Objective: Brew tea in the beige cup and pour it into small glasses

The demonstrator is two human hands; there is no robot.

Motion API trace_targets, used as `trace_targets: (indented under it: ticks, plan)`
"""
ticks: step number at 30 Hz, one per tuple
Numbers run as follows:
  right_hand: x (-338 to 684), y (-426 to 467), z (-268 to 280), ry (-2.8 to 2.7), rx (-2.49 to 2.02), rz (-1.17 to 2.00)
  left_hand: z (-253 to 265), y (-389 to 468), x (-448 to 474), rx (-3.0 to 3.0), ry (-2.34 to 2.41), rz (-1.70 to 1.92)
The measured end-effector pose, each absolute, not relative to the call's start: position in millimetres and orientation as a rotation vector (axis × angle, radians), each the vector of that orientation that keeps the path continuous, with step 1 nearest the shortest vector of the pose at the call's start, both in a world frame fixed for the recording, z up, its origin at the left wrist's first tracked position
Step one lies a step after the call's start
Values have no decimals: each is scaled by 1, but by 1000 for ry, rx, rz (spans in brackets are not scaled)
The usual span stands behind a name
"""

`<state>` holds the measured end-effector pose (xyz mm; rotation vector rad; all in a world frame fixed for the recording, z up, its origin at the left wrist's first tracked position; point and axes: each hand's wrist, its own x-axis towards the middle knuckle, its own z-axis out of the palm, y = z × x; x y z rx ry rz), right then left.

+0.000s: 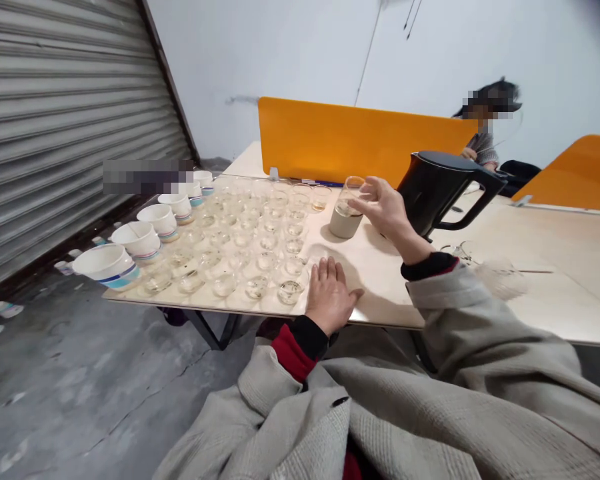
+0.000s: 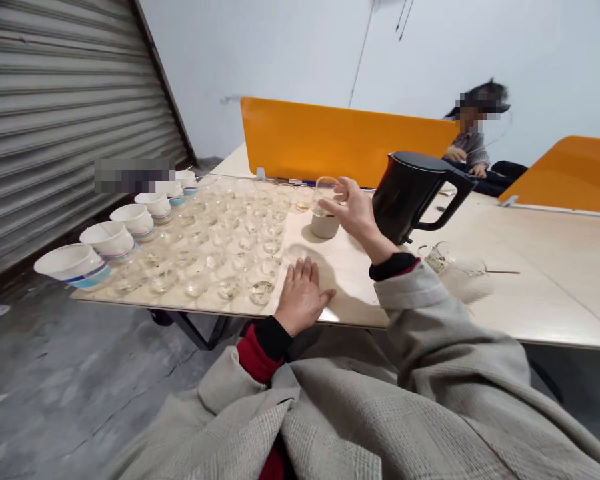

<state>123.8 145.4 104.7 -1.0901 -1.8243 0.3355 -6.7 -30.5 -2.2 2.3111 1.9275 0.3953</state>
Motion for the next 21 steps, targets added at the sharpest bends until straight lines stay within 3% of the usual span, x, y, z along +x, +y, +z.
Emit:
trace_targets:
  ticks: [7,14,21]
  plan:
    - [81,214,121,-2006,-1339,307,-6,-34,-8,2328,1901,498]
    - [58,242,104,-2236,-1410,380,-11,-34,-7,2330,1879,553]
    - [48,258,88,-2430,-1450,244,-6,-34,-8,2303,1874,524]
